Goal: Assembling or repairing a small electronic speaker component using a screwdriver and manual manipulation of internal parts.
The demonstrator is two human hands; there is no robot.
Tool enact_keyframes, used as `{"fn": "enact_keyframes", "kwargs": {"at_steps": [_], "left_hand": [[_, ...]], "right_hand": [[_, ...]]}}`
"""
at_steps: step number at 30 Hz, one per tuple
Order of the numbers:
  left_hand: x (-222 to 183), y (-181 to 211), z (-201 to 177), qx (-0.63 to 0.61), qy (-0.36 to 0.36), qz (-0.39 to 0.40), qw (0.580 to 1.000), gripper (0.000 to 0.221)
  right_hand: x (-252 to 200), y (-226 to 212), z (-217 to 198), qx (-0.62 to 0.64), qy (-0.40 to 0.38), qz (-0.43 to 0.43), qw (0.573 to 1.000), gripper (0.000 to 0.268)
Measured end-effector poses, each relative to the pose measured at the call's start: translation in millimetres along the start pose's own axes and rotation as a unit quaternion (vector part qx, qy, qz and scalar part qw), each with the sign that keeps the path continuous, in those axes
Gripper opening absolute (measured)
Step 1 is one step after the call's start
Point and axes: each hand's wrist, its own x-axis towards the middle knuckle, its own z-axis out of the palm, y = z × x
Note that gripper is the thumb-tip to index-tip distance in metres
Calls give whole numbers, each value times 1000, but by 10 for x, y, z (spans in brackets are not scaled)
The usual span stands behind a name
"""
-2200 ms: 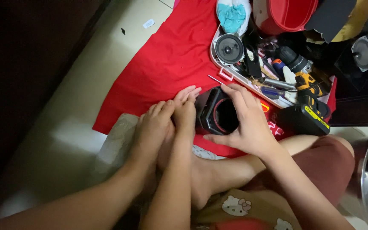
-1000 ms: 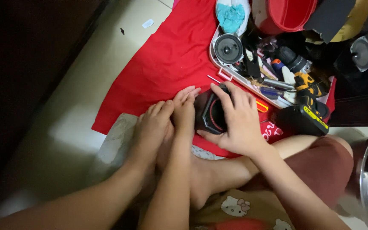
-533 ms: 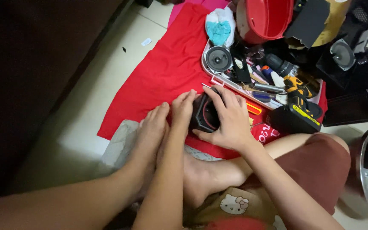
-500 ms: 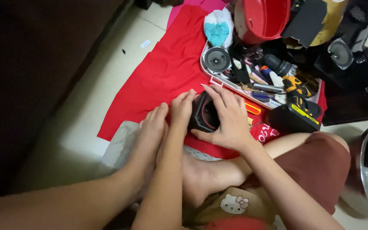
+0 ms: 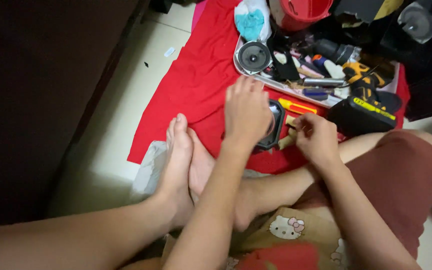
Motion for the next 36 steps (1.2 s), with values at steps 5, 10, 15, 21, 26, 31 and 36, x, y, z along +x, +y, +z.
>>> {"fn": "enact_keyframes", "kwargs": {"at_steps": [5,10,15,21,26,31,36], "left_hand": [[-120,88,126,51,-36,20,998,25],[-100,32,222,51,2,46,998,25],[-106,44,218,52,24,42,998,25],[-97,110,49,58,-60,21,996,27],[-89,122,14,64,-83,18,994,29],[-91,149,-32,68,-68,30,995,26],[-86,134,-15,80,-74,33,993,26]], "right_hand": [[-55,-38,120,-112,-41,128,985,42],[90,3,308,-128,-124,168,969,69],[101,39,369,-10,-69,194,979,36],[-134,-545,-47,464,13,240,853,34],[-229,-627,-151,656,9,179,733,24],[-137,-734,-299,611,107,-13,785,35],[-124,-668,-31,389,218,-166,879,27]]}}
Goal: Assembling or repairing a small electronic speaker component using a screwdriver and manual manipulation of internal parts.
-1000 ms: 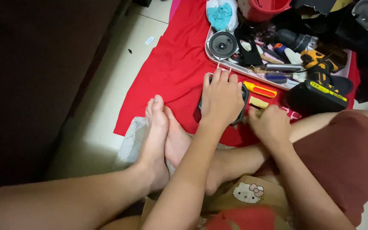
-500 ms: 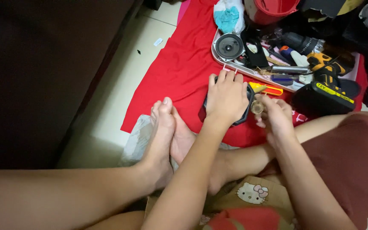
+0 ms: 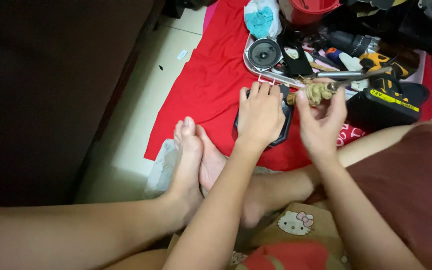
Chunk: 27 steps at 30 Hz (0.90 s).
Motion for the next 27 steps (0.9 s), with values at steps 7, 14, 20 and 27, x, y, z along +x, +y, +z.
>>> {"fn": "enact_keyframes", "kwargs": {"at_steps": [7,14,20,27], "left_hand": [[-20,-23,44,-13,27,3,1000,23],[-18,-14,13,-13,17,4,1000,22],[16,0,-4,-3,-16,-2,1000,23],[18,13,-66,1,-60,-9,998,19]], "right_hand": [[-5,-154,79,-37,16,-82,996,30],[-10,-226,88,-94,-5,-148,985,27],[49,-277,77,-121,-4,-203,972,24],[35,-325,98,-119,-17,-218,968,20]]}}
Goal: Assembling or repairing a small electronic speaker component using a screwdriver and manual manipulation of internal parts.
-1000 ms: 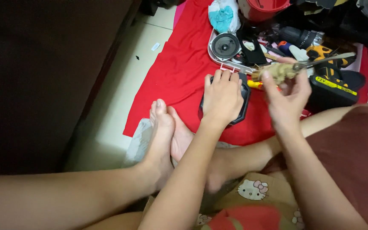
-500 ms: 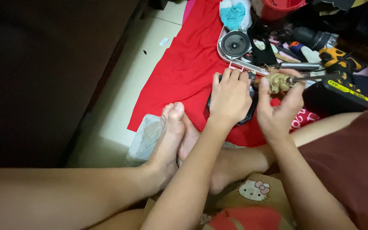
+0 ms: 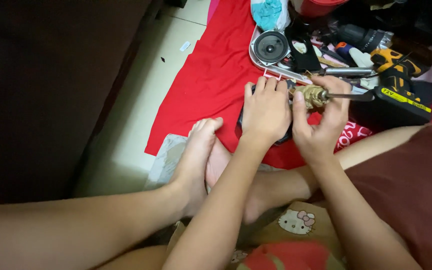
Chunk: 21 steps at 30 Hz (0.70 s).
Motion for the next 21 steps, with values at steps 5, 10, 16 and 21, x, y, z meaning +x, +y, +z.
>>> {"fn": "enact_keyframes", "kwargs": {"at_steps": [5,10,16,21], "left_hand": [[-5,2,-39,-13,-5,0,1000,20],[10,-9,34,-36,26,-8,999,24],[-21,0,4,-83,74,-24,993,39],[8,-30,42,-25,47,-32,998,40]], "right_hand": [[-39,-16,-13,-9,-11,3,1000,20],[1,-92,-90,-18,-16,-6,1000,17],[154,-243,-162,-10,-25,-19,999,16],[232,-363,-103,-34,-41,-19,998,10]]}}
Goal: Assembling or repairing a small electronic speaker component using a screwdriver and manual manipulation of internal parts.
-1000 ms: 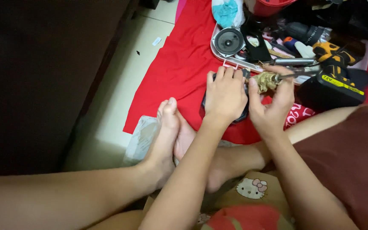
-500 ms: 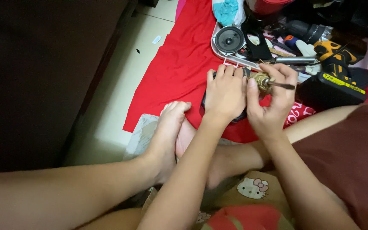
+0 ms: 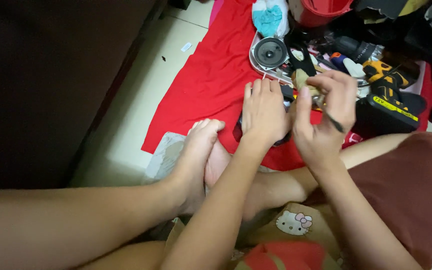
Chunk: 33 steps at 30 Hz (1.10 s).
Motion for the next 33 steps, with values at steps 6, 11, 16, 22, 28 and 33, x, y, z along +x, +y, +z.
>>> {"fn": "enact_keyframes", "kwargs": {"at_steps": [6,11,16,22,28,33], "left_hand": [[0,21,-9,-80,80,-6,994,55],[5,68,-159,-80,8,-35,996,45],[6,13,-19,5,8,-17,1000,23],[38,-21,41,-12,-47,-14,999,43],[36,-36,21,-9,-54,-6,998,42],[2,-13,-33,1,-46,15,999,32]], "right_hand": [[76,-49,9,-12,-20,22,999,11],[53,53,31,-57,-11,15,998,5],[-83,75,132,-69,-28,47,996,14],[71,14,48,-58,14,12,998,13],[-87,166,127,-88,11,22,996,12],[-57,116,136,-86,-5,37,996,15]]}}
